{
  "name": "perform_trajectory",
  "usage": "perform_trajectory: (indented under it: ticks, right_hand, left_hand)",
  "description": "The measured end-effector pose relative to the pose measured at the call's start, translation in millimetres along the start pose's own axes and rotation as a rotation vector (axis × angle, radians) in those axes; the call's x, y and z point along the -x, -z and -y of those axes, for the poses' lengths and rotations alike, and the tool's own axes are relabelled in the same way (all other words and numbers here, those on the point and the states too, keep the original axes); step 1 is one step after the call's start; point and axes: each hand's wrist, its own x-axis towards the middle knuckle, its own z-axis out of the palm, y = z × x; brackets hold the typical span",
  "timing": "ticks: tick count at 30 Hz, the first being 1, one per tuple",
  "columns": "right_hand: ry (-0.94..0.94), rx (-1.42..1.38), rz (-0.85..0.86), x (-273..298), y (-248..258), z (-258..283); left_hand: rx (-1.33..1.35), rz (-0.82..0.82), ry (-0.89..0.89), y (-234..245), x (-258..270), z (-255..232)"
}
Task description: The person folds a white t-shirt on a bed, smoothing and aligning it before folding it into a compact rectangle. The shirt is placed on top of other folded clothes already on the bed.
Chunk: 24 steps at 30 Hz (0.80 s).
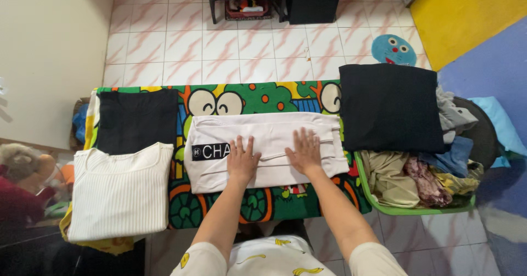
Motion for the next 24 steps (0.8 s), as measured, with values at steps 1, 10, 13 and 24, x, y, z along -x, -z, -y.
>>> perform_trajectory:
  ticks: [1, 10, 13, 24]
  right_hand:
    - [-0.069, -0.034, 0.106, 0.2, 0.1, -10.0]
    - [-0.247, -0.055, -0.117, 6.3, -27.9, -62.7]
    - [-0.254, -0.205, -0.199, 11.9, -31.3, -96.9]
    - [-0.581, -0.851, 0.116, -20.8, -16.0, -167.2]
  left_hand:
    - [-0.007, 0.018, 0.01, 0.8, 0.6, -0.6]
    - [0.031, -0.109, 0.054, -1.8, 9.6, -12.9]
    - [0.14, -0.11, 0.281, 8.8, 14.4, -28.4]
    - [0.64, -0.223, 0.882, -24.7, -33.9, -11.7]
